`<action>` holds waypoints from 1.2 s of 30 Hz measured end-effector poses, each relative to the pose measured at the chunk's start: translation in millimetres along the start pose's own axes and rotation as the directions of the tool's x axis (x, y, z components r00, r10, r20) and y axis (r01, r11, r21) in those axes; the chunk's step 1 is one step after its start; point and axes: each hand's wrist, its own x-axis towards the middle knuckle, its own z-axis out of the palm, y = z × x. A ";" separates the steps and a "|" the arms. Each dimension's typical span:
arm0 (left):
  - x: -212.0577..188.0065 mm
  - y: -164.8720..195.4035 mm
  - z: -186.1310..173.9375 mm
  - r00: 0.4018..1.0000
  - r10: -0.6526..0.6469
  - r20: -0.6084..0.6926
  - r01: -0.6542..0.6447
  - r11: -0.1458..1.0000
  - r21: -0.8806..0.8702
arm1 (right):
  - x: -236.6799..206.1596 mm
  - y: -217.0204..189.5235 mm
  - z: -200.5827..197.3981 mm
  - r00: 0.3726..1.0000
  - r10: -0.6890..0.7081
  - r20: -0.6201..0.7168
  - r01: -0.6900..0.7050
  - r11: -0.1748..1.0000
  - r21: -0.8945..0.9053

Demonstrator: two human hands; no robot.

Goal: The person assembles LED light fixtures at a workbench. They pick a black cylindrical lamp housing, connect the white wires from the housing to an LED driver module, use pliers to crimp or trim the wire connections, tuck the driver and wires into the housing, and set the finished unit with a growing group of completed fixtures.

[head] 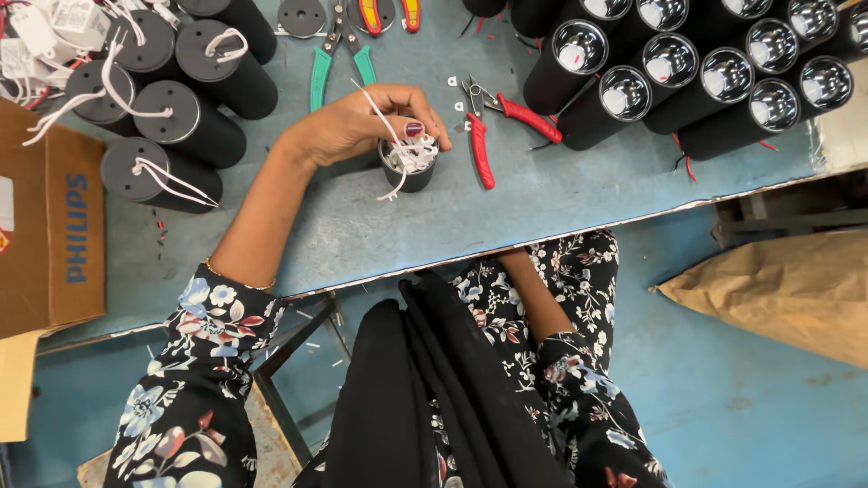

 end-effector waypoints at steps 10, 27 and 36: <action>1.1 -1.9 0.6 1.000 -0.011 -0.002 0.011 1.000 -0.014 | -3.7 8.3 -4.4 0.996 0.029 -0.080 -0.018 0.991 0.133; -1.4 6.8 11.6 0.999 -0.037 -0.028 0.036 0.999 -0.026 | 0.0 -6.3 -2.6 0.999 -0.049 -0.007 0.048 0.997 -0.068; -4.8 13.9 23.9 0.999 -0.026 -0.028 0.026 1.000 0.009 | -5.4 -12.2 -3.4 0.995 -0.097 -0.026 0.095 0.994 -0.046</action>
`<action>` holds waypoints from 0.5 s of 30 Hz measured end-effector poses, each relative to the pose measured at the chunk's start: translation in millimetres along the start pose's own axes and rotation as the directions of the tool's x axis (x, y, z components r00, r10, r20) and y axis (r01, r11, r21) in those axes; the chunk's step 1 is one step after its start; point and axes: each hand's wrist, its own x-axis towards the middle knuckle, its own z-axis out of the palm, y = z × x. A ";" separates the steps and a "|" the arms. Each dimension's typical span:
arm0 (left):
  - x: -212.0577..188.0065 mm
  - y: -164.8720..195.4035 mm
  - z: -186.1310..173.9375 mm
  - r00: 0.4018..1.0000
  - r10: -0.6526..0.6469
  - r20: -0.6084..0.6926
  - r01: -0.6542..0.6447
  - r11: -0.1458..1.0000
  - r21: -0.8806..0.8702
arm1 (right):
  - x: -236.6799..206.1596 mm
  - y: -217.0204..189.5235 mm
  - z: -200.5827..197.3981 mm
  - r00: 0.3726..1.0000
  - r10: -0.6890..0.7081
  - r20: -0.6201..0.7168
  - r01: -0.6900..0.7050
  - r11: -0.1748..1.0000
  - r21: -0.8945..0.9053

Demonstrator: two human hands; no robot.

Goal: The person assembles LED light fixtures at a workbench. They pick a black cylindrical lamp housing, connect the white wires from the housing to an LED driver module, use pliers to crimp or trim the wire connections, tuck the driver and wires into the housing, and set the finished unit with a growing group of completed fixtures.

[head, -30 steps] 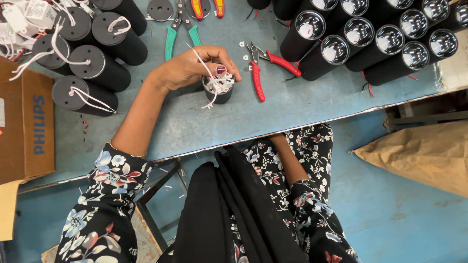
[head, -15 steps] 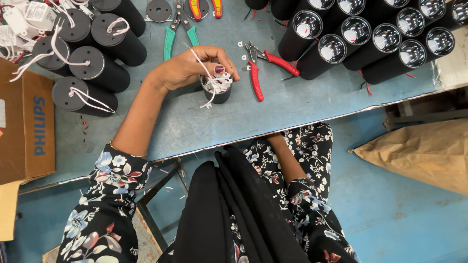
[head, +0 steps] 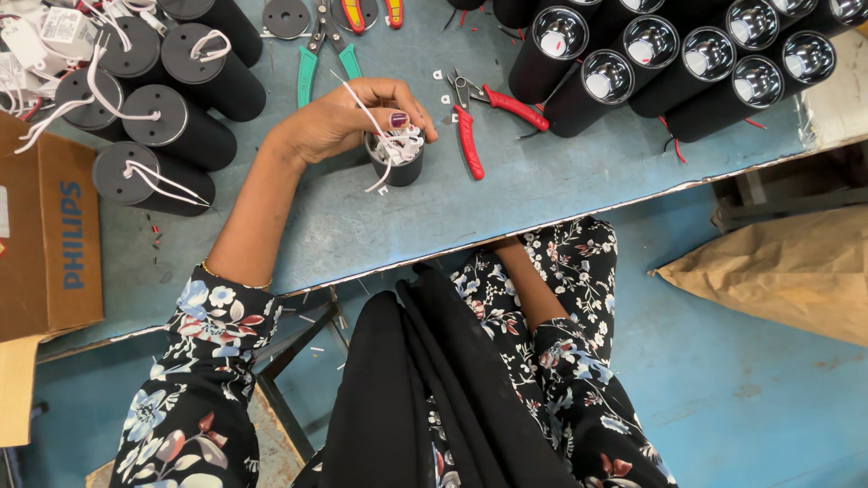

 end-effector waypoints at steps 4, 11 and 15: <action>0.8 3.6 2.9 1.000 0.018 0.012 -0.018 1.000 -0.002 | -1.0 -2.6 0.3 1.000 0.018 0.001 -0.018 1.000 0.012; -2.4 -2.4 2.7 1.000 0.001 -0.010 -0.001 0.999 0.033 | -5.1 1.8 3.8 0.999 -0.054 -0.004 0.053 0.991 -0.125; -5.3 -8.0 -0.7 1.000 -0.007 -0.002 0.007 1.000 -0.014 | -6.6 4.6 8.1 0.998 -0.047 -0.030 0.044 0.994 -0.097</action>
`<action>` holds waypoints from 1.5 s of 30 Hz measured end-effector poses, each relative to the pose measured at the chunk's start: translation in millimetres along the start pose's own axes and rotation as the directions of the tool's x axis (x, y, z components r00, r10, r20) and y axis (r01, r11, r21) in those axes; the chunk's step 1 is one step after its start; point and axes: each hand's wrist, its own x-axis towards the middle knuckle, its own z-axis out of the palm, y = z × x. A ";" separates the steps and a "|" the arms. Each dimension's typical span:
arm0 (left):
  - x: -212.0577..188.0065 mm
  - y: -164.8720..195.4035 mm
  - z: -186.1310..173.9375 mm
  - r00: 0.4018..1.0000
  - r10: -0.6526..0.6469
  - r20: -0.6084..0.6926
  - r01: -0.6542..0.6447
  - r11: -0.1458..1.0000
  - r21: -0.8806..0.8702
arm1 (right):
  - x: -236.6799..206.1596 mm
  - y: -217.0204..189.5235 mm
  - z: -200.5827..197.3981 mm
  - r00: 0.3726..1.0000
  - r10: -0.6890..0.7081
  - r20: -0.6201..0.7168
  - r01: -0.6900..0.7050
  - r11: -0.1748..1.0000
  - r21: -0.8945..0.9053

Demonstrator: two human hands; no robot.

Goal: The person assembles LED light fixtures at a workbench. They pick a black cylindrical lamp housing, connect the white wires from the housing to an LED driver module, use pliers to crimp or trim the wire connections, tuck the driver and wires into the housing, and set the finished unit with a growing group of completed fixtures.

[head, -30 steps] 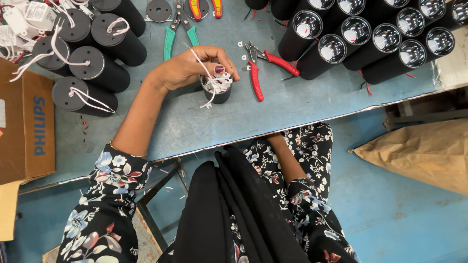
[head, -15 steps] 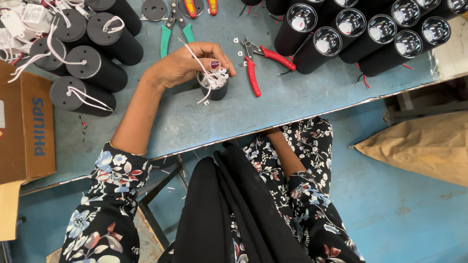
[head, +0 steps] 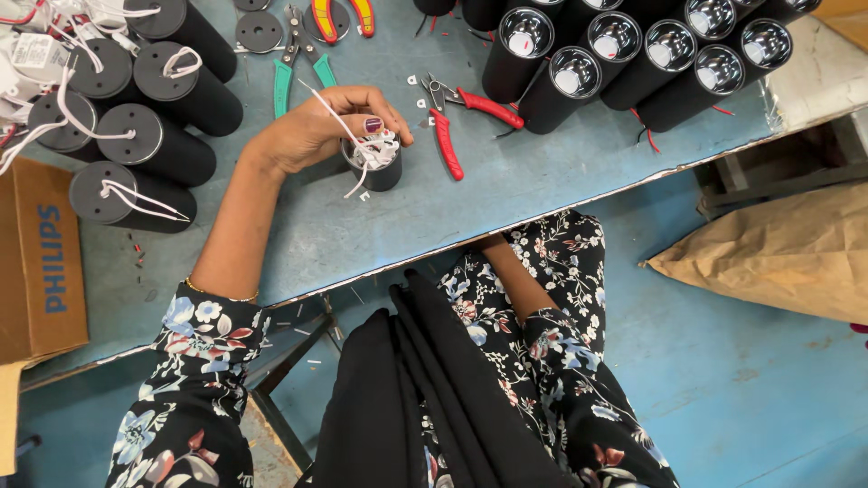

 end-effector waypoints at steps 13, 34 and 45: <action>-0.6 8.4 13.5 1.000 0.011 -0.003 -0.011 0.999 0.036 | -1.3 -6.0 -4.0 0.999 0.044 -0.011 -0.044 0.999 0.026; -1.9 10.0 21.6 0.999 0.027 0.023 -0.027 1.000 0.007 | -1.7 -7.2 -3.6 0.996 0.082 0.043 -0.083 0.996 0.041; -1.4 13.8 24.8 1.000 0.006 0.014 -0.006 1.000 -0.013 | 11.2 -18.9 -10.7 0.971 0.229 0.070 -0.223 0.971 -0.085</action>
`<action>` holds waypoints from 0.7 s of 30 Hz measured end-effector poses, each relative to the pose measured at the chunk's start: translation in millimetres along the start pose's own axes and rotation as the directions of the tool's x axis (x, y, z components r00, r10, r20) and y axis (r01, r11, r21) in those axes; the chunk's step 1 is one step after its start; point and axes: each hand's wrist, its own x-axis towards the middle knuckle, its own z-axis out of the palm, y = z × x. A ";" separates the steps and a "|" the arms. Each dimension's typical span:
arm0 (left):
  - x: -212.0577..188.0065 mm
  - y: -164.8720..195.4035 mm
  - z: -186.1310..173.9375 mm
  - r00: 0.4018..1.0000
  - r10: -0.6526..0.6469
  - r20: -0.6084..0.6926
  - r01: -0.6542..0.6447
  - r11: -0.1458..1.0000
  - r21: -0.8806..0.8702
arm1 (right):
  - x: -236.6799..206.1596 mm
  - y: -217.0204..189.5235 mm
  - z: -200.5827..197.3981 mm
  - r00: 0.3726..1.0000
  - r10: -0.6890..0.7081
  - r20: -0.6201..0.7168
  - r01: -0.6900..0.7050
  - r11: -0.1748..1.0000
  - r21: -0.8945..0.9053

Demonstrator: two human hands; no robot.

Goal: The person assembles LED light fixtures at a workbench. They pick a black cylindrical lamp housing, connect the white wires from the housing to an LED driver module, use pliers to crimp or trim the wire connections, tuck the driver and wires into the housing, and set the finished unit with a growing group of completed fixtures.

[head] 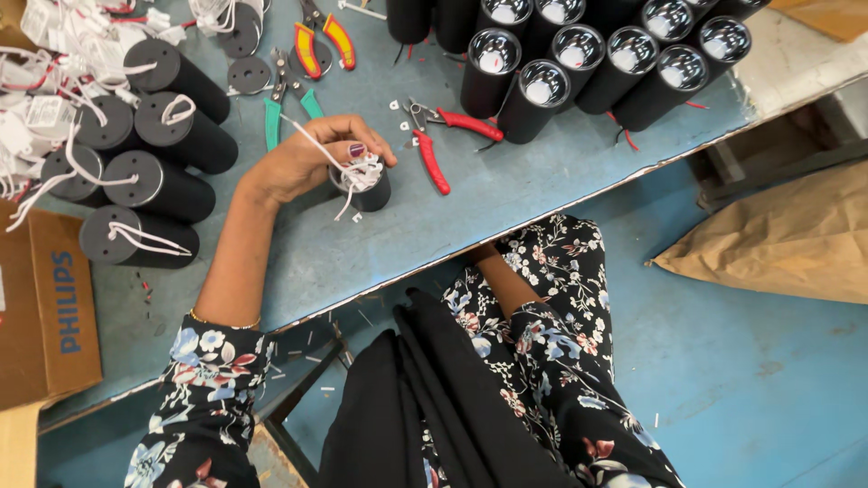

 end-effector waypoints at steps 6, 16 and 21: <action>-4.4 -1.1 -2.5 1.000 -0.013 -0.005 0.013 1.000 -0.013 | -9.2 1.2 2.0 0.977 -0.182 -0.113 0.167 0.977 -0.129; -6.8 -5.9 -8.8 1.000 -0.021 -0.017 0.021 0.999 0.029 | -25.5 10.5 14.5 0.952 -0.221 -0.210 0.194 0.971 -0.141; -4.9 -6.2 -8.1 1.000 -0.018 -0.020 0.019 0.999 0.039 | -23.5 12.1 15.3 0.941 -0.242 -0.237 0.218 0.968 -0.121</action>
